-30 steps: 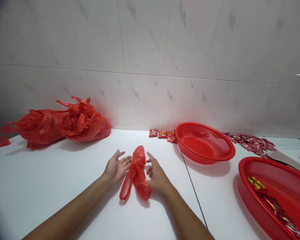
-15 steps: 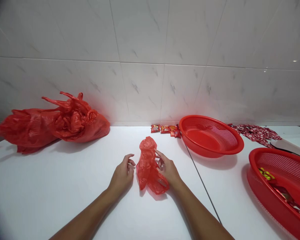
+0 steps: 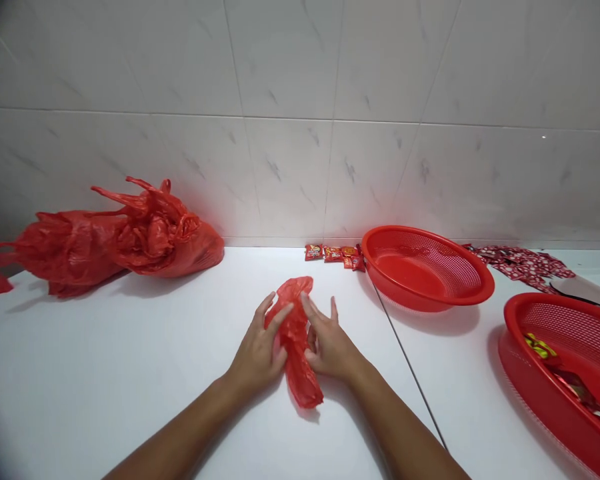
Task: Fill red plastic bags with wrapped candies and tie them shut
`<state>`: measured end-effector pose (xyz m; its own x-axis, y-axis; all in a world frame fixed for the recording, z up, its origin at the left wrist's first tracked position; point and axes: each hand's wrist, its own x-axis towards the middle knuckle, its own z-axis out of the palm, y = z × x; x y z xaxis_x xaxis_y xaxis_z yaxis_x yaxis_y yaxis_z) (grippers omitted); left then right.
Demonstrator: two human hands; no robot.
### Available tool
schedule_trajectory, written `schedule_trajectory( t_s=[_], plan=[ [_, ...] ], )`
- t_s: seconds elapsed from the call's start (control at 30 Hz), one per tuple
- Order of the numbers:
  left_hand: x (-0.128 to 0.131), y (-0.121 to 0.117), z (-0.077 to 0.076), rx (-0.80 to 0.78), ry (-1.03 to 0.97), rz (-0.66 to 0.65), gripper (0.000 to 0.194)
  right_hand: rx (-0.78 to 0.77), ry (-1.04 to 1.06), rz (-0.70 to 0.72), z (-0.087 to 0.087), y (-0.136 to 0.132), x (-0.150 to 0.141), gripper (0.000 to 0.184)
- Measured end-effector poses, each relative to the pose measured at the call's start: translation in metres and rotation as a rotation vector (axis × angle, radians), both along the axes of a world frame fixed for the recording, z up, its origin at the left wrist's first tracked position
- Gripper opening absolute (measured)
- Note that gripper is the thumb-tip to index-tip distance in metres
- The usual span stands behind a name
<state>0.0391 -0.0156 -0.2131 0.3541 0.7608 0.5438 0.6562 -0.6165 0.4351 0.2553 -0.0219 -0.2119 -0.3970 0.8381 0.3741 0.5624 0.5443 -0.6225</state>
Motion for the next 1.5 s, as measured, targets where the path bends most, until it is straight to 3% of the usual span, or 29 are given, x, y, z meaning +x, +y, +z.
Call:
schedule_trajectory(
  t_s=[0.07, 0.13, 0.27, 0.37, 0.47, 0.57, 0.67, 0.77, 0.83, 0.93, 1.13, 1.2, 1.33, 1.37, 1.43, 1.5],
  plan=[
    [-0.012, 0.012, 0.001, -0.237, -0.059, 0.005, 0.088, -0.149, 0.146, 0.187, 0.0, 0.0, 0.007, 0.116],
    [-0.022, 0.019, 0.007, -0.456, -0.138, -0.025, 0.072, -0.304, 0.315, 0.313, 0.002, 0.0, 0.014, 0.115],
    [-0.027, 0.019, 0.022, -0.696, -0.221, -0.019, 0.038, -0.386, 0.435, 0.259, 0.005, 0.005, 0.028, 0.11],
    [-0.024, 0.014, 0.028, -0.695, -0.192, 0.029, 0.025, -0.344, 0.309, 0.158, 0.001, 0.012, 0.037, 0.106],
    [-0.024, 0.013, 0.031, -0.695, -0.014, 0.159, 0.024, -0.233, 0.161, 0.026, -0.003, 0.019, 0.044, 0.108],
    [-0.027, 0.016, 0.034, -0.678, 0.159, 0.318, 0.029, 0.139, 0.113, -0.214, 0.0, 0.018, 0.047, 0.096],
    [-0.03, 0.019, 0.036, -0.594, 0.186, 0.432, 0.036, 0.638, 0.089, -0.459, 0.008, 0.004, 0.038, 0.084],
    [-0.029, 0.018, 0.036, -0.563, 0.205, 0.512, 0.074, 0.837, -0.044, -0.371, 0.013, -0.016, 0.013, 0.095],
    [-0.026, 0.015, 0.032, -0.57, 0.221, 0.504, 0.087, 0.821, -0.161, -0.279, 0.012, -0.024, -0.01, 0.102],
    [-0.021, 0.01, 0.021, -0.453, 0.163, 0.463, 0.097, 0.743, -0.3, -0.277, 0.007, -0.026, -0.037, 0.094],
    [-0.014, 0.009, 0.009, 0.286, 0.071, 0.337, 0.108, 0.56, -0.402, -0.477, 0.0, -0.012, -0.036, 0.081],
    [-0.013, 0.009, 0.012, 0.435, 0.075, 0.275, 0.098, 0.51, -0.413, -0.51, -0.001, -0.009, -0.03, 0.073],
    [-0.01, 0.004, 0.016, 0.545, 0.116, 0.183, 0.046, 0.385, -0.396, -0.534, -0.002, -0.006, -0.026, 0.034],
    [-0.009, 0.001, 0.016, 0.567, 0.12, 0.113, 0.036, 0.349, -0.391, -0.524, -0.002, -0.005, -0.026, 0.023],
    [-0.002, -0.007, 0.014, 0.612, 0.122, -0.15, 0.026, 0.292, -0.391, -0.498, -0.003, -0.003, -0.026, 0.006],
    [0.008, -0.015, 0.011, 0.604, 0.117, -0.415, 0.022, 0.264, -0.399, -0.483, -0.004, -0.002, -0.026, 0.018]
  ],
)
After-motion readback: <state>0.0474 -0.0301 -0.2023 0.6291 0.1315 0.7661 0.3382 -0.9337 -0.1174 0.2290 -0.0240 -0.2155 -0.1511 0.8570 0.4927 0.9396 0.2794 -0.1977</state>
